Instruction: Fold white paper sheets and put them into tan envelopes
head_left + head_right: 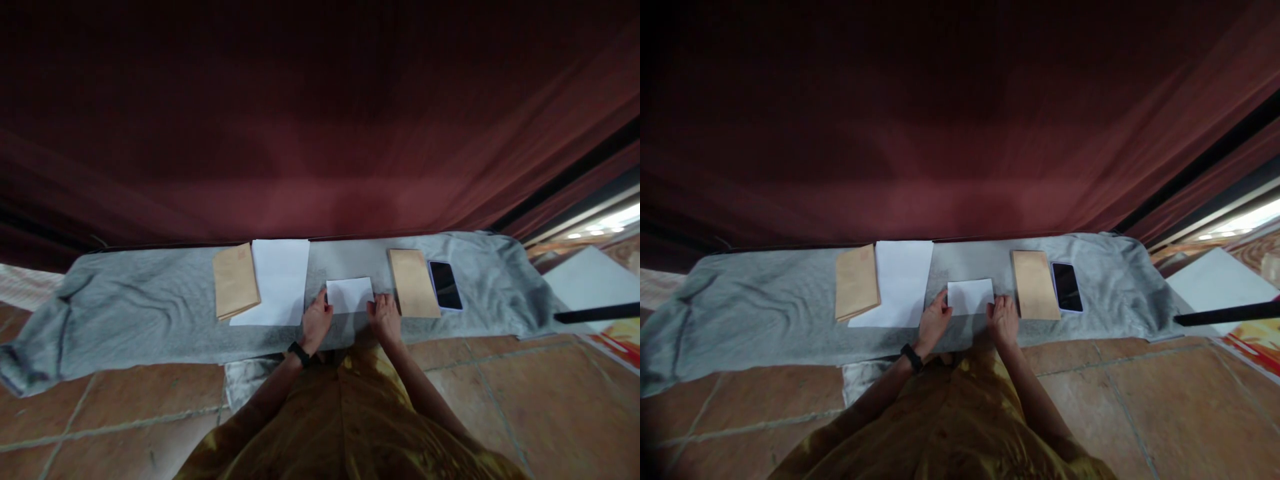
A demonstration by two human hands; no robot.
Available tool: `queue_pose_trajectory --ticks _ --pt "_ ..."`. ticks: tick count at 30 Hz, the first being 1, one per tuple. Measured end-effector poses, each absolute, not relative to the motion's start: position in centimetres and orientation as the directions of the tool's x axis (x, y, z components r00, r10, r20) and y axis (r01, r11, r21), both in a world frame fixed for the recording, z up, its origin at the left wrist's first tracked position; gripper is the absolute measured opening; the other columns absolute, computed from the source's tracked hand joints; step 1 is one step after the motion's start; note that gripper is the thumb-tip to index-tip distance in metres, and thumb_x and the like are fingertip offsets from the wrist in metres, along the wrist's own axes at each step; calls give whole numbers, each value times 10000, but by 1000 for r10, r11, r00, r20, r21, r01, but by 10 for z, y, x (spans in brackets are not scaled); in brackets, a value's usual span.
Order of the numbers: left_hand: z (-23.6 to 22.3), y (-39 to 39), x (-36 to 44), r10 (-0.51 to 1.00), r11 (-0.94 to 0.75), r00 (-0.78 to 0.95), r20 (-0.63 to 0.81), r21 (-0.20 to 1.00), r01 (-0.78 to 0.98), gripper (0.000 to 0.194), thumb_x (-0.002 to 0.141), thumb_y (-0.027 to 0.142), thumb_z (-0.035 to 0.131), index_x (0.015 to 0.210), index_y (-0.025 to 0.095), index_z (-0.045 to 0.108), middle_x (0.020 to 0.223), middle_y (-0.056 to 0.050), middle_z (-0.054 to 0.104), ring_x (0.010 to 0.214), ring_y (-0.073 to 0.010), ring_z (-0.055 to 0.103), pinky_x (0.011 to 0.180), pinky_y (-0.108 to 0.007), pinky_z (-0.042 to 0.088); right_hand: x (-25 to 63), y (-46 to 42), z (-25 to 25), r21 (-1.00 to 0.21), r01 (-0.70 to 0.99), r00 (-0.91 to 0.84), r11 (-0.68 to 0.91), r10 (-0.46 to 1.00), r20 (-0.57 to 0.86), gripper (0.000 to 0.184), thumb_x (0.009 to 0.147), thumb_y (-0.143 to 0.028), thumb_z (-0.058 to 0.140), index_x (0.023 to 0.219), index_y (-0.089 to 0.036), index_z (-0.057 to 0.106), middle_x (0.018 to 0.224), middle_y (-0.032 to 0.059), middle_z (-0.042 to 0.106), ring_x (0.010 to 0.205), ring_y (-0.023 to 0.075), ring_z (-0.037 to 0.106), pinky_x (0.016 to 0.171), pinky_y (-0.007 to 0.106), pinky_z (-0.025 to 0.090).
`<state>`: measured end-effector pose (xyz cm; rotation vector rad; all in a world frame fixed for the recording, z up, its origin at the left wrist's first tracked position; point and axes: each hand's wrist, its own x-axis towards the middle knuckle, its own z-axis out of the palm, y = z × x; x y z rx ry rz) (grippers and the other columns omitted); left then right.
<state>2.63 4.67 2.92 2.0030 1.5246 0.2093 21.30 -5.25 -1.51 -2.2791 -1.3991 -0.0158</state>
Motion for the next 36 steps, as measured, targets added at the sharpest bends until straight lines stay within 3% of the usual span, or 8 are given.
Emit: queue_pose_trajectory --ticks 8,15,18,21,25,28,32,36 --pt "30 47 28 906 -223 356 -228 458 861 487 948 215 538 1432 201 482 1026 -64 750 922 -188 717 783 -267 513 210 -52 -10 -363 839 494 -405 847 197 358 986 -297 453 1284 -136 570 1166 193 601 1061 316 550 928 454 450" --pt "31 47 29 896 -283 384 -225 378 882 461 961 216 516 1422 205 513 1152 -101 731 1014 -218 702 847 -307 526 204 -37 -11 -327 928 263 -176 933 247 458 1020 -302 391 1454 -197 495 1557 131 435 1434 329 345 1139 524 319" --pt "30 47 27 893 -317 408 -192 376 871 452 952 194 503 1403 185 530 1177 -110 716 1050 -232 681 900 -334 523 204 -33 -17 -326 927 262 -186 942 208 488 1030 -325 374 1484 -174 469 1573 141 422 1461 328 330 1174 552 266" --pt "29 43 32 890 -405 452 -61 349 845 474 937 155 483 1409 158 517 1259 -134 665 1172 -256 614 1016 -389 478 203 -34 -22 -329 924 275 -197 938 210 518 1029 -341 378 1524 -192 417 1583 139 410 1471 319 330 1187 567 239" --pt "21 33 59 766 -620 638 72 342 706 483 991 224 413 1466 146 449 1484 -139 508 1416 -275 416 1154 -447 371 203 -36 -25 -303 932 265 -197 943 203 542 1028 -325 370 1555 -200 362 1605 130 372 1487 314 310 1200 559 211" --pt "11 30 81 700 -684 712 55 339 646 522 1028 333 370 1496 105 406 1594 -147 378 1515 -274 260 1228 -466 263 203 -37 -25 -276 943 245 -187 950 194 543 1026 -278 352 1563 -198 348 1612 124 359 1498 303 294 1208 549 201" --pt "-1 33 85 714 -671 700 25 313 673 631 1028 450 361 1542 86 329 1636 -159 296 1538 -269 207 1253 -472 202 208 -38 -25 -264 946 246 -189 948 203 524 1032 -290 352 1548 -202 380 1599 114 385 1488 294 316 1208 531 218" --pt "-9 37 72 753 -642 656 54 282 713 649 1019 425 374 1577 114 258 1640 -154 282 1540 -263 202 1250 -502 196 217 -38 -22 -279 940 257 -198 947 194 521 1034 -305 362 1540 -181 393 1585 106 409 1479 306 333 1201 539 236"
